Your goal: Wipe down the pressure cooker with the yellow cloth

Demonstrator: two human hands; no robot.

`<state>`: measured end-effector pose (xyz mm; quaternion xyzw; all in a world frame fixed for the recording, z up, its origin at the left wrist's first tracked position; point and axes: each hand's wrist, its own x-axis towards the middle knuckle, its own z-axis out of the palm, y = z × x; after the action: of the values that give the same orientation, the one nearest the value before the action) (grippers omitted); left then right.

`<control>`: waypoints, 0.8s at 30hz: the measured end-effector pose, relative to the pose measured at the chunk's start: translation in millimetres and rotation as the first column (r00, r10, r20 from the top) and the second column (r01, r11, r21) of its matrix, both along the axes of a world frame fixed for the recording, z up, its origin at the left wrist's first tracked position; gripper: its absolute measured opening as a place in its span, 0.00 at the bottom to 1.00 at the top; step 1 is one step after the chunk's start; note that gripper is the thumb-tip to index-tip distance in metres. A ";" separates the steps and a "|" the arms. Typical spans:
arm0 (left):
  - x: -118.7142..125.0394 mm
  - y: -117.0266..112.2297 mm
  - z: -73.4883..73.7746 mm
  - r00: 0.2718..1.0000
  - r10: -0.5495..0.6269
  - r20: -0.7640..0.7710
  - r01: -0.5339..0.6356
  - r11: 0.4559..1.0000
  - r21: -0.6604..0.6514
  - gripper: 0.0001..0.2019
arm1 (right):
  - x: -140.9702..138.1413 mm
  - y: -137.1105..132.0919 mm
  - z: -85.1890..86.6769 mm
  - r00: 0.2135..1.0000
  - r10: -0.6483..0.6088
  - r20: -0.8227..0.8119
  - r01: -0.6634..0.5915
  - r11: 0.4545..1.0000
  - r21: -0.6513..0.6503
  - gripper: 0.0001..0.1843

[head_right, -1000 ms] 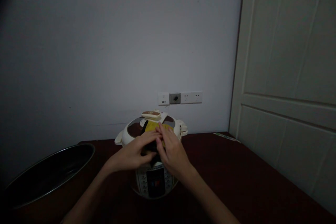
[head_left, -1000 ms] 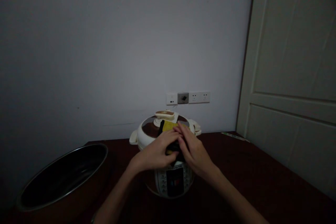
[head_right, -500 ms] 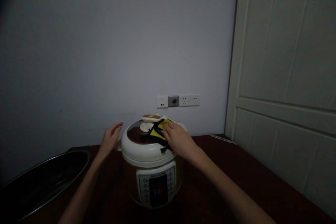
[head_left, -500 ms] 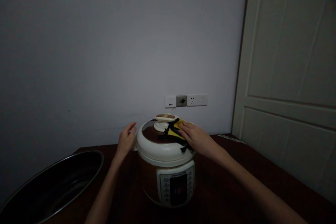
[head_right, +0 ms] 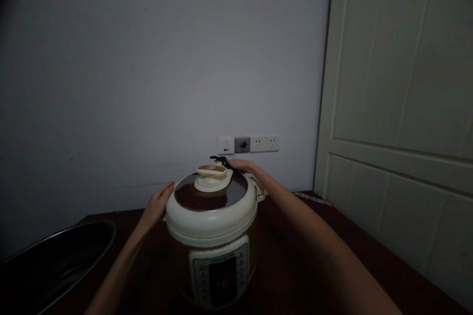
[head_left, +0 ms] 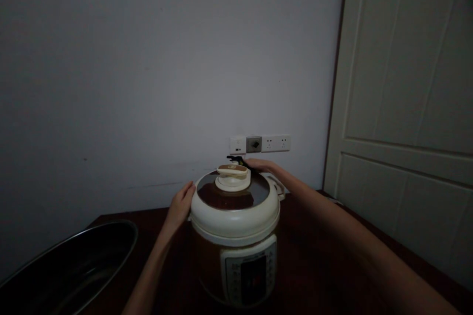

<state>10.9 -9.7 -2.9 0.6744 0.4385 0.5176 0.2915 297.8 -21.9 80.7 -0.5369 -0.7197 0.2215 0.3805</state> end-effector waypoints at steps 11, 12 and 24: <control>0.1 -1.8 3.1 0.998 0.030 -0.052 -0.030 1.000 0.010 0.28 | 2.0 -6.4 -2.2 0.993 0.036 0.113 -0.037 0.999 0.007 0.13; 0.0 -1.2 2.7 0.998 0.019 -0.054 -0.018 1.000 0.011 0.27 | 2.1 -9.7 -4.7 0.991 0.035 0.127 -0.037 0.999 0.017 0.12; 0.3 -5.1 5.4 0.993 0.060 -0.097 -0.064 0.997 -0.038 0.32 | 10.7 20.9 -4.4 0.990 -0.078 0.115 0.088 0.993 -0.082 0.14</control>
<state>11.1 -14.8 2.5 0.6784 0.4832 0.4845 0.2675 308.5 -1.0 76.3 -0.5938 -0.7066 0.2062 0.3250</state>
